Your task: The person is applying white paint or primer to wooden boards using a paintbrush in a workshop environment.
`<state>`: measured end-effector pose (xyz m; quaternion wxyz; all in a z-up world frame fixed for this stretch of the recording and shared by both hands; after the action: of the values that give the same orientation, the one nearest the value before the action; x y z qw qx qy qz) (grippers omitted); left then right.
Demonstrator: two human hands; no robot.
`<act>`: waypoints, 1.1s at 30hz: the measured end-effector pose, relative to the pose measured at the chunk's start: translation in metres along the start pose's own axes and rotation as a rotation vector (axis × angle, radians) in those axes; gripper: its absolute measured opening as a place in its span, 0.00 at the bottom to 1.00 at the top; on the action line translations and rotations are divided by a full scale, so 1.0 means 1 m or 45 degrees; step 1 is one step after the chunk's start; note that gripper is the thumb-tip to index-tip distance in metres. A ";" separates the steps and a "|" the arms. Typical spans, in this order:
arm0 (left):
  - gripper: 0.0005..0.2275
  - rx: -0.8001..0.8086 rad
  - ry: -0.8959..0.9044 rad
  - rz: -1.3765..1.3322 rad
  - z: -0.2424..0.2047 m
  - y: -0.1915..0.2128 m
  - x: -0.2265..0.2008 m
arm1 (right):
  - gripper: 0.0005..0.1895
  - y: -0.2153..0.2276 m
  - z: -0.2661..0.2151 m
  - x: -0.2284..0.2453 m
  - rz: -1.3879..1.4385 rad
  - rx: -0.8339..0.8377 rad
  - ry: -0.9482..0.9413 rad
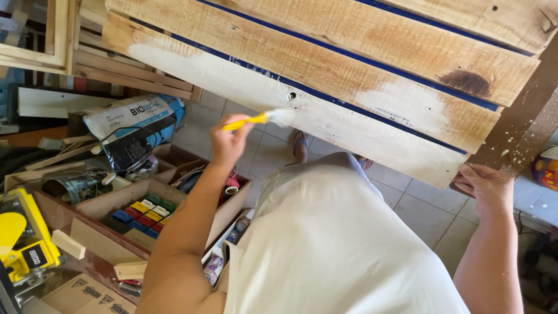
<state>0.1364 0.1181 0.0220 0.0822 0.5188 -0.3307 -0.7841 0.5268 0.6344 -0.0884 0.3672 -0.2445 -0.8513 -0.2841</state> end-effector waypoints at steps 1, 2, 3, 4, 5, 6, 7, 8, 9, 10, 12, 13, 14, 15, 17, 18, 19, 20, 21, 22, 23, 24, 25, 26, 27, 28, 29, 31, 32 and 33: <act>0.04 0.007 0.002 -0.003 -0.001 0.009 0.009 | 0.13 0.000 0.000 -0.004 0.000 -0.005 -0.007; 0.03 -0.124 -0.055 0.137 -0.004 0.022 0.015 | 0.13 0.001 0.002 -0.005 0.014 0.008 0.002; 0.04 -0.254 -0.111 0.278 -0.008 0.036 0.020 | 0.13 0.002 0.003 -0.006 0.028 0.022 0.011; 0.04 -0.260 -0.103 0.282 -0.013 0.033 0.014 | 0.13 0.001 0.004 -0.005 0.022 0.030 0.013; 0.06 -0.221 -0.226 0.369 -0.019 0.027 0.003 | 0.13 0.002 0.004 -0.006 0.007 0.010 -0.016; 0.08 -0.176 -0.352 0.451 -0.024 0.020 -0.007 | 0.13 0.003 0.003 -0.007 -0.006 -0.018 -0.048; 0.08 -0.177 -0.348 0.451 -0.029 0.006 -0.021 | 0.13 0.002 0.004 -0.007 -0.010 -0.015 -0.048; 0.06 0.011 -0.390 0.312 -0.038 -0.013 -0.037 | 0.13 0.002 0.005 -0.007 0.002 -0.009 -0.040; 0.04 0.197 -0.430 0.170 -0.047 -0.033 -0.053 | 0.13 0.003 0.005 -0.007 0.015 -0.002 -0.032; 0.04 0.191 -0.421 0.175 -0.047 -0.041 -0.070 | 0.13 0.002 0.005 -0.005 0.008 0.008 -0.031; 0.02 0.318 -0.534 0.046 -0.045 -0.063 -0.108 | 0.13 0.004 0.001 -0.002 -0.036 -0.014 -0.048; 0.02 0.316 -0.537 0.042 -0.040 -0.062 -0.109 | 0.13 0.004 0.003 -0.001 -0.037 -0.018 -0.045; 0.02 0.366 -0.514 -0.046 -0.039 -0.060 -0.110 | 0.13 0.004 0.004 -0.003 -0.027 -0.015 -0.060; 0.03 0.415 -0.491 -0.135 -0.039 -0.059 -0.111 | 0.12 0.004 0.006 -0.005 -0.016 -0.011 -0.075; 0.03 0.404 -0.455 -0.073 -0.034 -0.041 -0.079 | 0.12 0.003 0.005 -0.002 -0.007 -0.001 -0.062; 0.04 0.401 -0.413 -0.019 -0.035 -0.033 -0.063 | 0.12 0.005 0.001 -0.004 -0.001 0.003 -0.059; 0.04 0.405 -0.410 -0.020 -0.030 -0.021 -0.039 | 0.12 0.003 0.000 0.001 -0.002 0.002 -0.064; 0.04 0.336 -0.360 0.175 -0.026 -0.007 -0.013 | 0.12 0.001 -0.002 0.004 -0.023 -0.010 -0.071; 0.05 0.266 -0.308 0.369 -0.021 0.007 0.013 | 0.13 0.000 -0.004 0.007 -0.045 -0.023 -0.079; 0.05 0.267 -0.317 0.367 -0.018 0.020 0.006 | 0.13 0.002 -0.002 0.003 -0.039 -0.029 -0.077; 0.03 0.145 -0.361 0.393 -0.013 0.038 -0.004 | 0.12 0.004 0.000 0.000 -0.040 -0.014 -0.062; 0.02 0.025 -0.417 0.408 -0.003 0.054 -0.011 | 0.12 0.005 0.000 -0.004 -0.034 -0.013 -0.045; 0.02 0.029 -0.439 0.397 0.007 0.046 -0.019 | 0.12 0.000 -0.001 0.005 -0.021 -0.034 -0.041; 0.06 0.074 -0.479 0.300 -0.001 0.040 -0.033 | 0.12 -0.001 -0.005 0.012 -0.048 -0.031 -0.057; 0.11 0.116 -0.517 0.202 -0.010 0.036 -0.047 | 0.13 -0.003 -0.010 0.018 -0.076 -0.027 -0.072; 0.11 0.113 -0.506 0.209 -0.020 0.020 -0.050 | 0.13 -0.003 -0.008 0.012 -0.082 -0.015 -0.073; 0.08 0.244 -0.524 0.263 -0.031 0.000 -0.053 | 0.13 -0.001 -0.006 0.005 -0.074 -0.018 -0.081; 0.05 0.369 -0.587 0.308 -0.023 -0.036 -0.064 | 0.13 -0.001 0.003 0.005 -0.038 -0.052 -0.068; 0.03 0.408 -0.615 0.196 -0.026 -0.045 -0.077 | 0.14 0.000 0.000 0.006 -0.049 -0.039 -0.072; 0.01 0.446 -0.643 0.084 -0.028 -0.055 -0.089 | 0.14 0.000 -0.002 0.008 -0.060 -0.027 -0.075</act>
<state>0.2128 0.1902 0.0500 -0.0679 0.3026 -0.4875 -0.8162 0.5233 0.6347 -0.0814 0.3325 -0.2365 -0.8643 -0.2942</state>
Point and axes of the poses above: each hand's wrist, its own z-axis towards the middle knuckle, its own y-axis out of the back of the hand, x = y × z, the point moved 5 cm from there along z, towards the middle knuckle, and after that the axes turned 6 degrees about y, right-handed, at the moved point
